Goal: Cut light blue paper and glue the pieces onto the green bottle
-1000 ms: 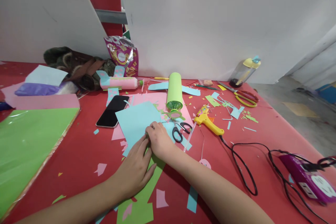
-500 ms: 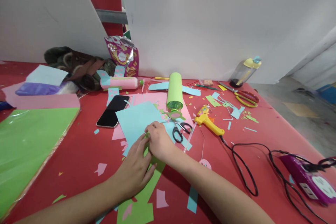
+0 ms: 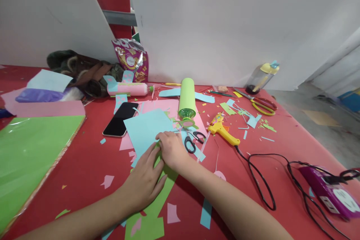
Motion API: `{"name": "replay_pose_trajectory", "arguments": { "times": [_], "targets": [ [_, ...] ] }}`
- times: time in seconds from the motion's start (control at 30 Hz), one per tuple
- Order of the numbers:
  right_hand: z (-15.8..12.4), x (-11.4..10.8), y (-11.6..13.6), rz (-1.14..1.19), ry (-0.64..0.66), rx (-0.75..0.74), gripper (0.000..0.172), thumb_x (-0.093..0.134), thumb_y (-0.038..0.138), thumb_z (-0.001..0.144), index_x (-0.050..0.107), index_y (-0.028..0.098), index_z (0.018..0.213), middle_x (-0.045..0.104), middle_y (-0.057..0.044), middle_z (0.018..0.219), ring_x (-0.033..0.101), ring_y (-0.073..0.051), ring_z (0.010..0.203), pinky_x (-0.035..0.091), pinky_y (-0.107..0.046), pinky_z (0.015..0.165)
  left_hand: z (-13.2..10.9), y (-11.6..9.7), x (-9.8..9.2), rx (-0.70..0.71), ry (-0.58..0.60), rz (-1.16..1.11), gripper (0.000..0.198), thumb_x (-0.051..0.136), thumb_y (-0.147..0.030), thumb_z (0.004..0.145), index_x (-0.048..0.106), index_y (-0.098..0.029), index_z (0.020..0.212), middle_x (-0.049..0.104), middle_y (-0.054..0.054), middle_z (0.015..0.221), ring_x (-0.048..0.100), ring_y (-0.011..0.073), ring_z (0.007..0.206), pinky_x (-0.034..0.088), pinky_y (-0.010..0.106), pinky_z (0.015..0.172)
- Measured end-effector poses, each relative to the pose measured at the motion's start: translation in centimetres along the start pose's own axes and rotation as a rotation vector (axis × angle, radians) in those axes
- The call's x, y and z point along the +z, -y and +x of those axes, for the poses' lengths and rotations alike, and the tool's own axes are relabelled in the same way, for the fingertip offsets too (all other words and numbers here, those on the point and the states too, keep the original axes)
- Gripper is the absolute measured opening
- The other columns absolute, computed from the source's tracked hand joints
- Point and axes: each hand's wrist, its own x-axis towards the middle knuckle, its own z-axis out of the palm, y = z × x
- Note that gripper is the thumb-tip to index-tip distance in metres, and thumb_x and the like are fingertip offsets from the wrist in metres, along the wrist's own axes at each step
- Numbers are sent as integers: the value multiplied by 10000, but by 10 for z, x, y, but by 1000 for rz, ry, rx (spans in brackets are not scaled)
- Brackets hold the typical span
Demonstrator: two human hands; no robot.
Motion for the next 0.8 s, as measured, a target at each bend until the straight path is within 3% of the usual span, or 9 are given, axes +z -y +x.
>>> {"name": "replay_pose_trajectory", "arguments": {
  "times": [0.2, 0.33, 0.53, 0.8],
  "targets": [
    [-2, 0, -1, -169, -5, -13, 186, 403, 99, 826, 560, 152, 743, 598, -51, 714, 519, -186, 751, 263, -372, 785, -1, 1, 3, -22, 13, -14, 365, 407, -237, 801, 445, -70, 1122, 374, 264, 1252, 324, 387, 1192, 374, 530, 885],
    [-3, 0, -3, -290, -10, -46, 186, 410, 82, 817, 546, 154, 712, 589, -55, 748, 489, -187, 762, 226, -382, 821, -1, 0, 4, -28, 17, -7, 352, 394, -242, 808, 453, -64, 1106, 404, 274, 1232, 364, 381, 1170, 373, 538, 881],
    [-5, 2, -5, -309, -33, -86, 162, 416, 107, 839, 565, 170, 827, 593, -32, 776, 482, -163, 787, 222, -352, 839, -1, 0, 4, -22, 11, 17, 365, 402, -241, 804, 448, -60, 1117, 415, 274, 1225, 372, 376, 1167, 379, 530, 881],
    [-9, 3, -3, -282, -43, -67, 137, 462, 131, 830, 593, 170, 840, 599, -46, 860, 452, -182, 866, 237, -364, 832, -1, 0, 4, -22, 24, 31, 368, 410, -244, 800, 448, -74, 1124, 402, 267, 1242, 364, 381, 1173, 387, 525, 876]
  ]
}}
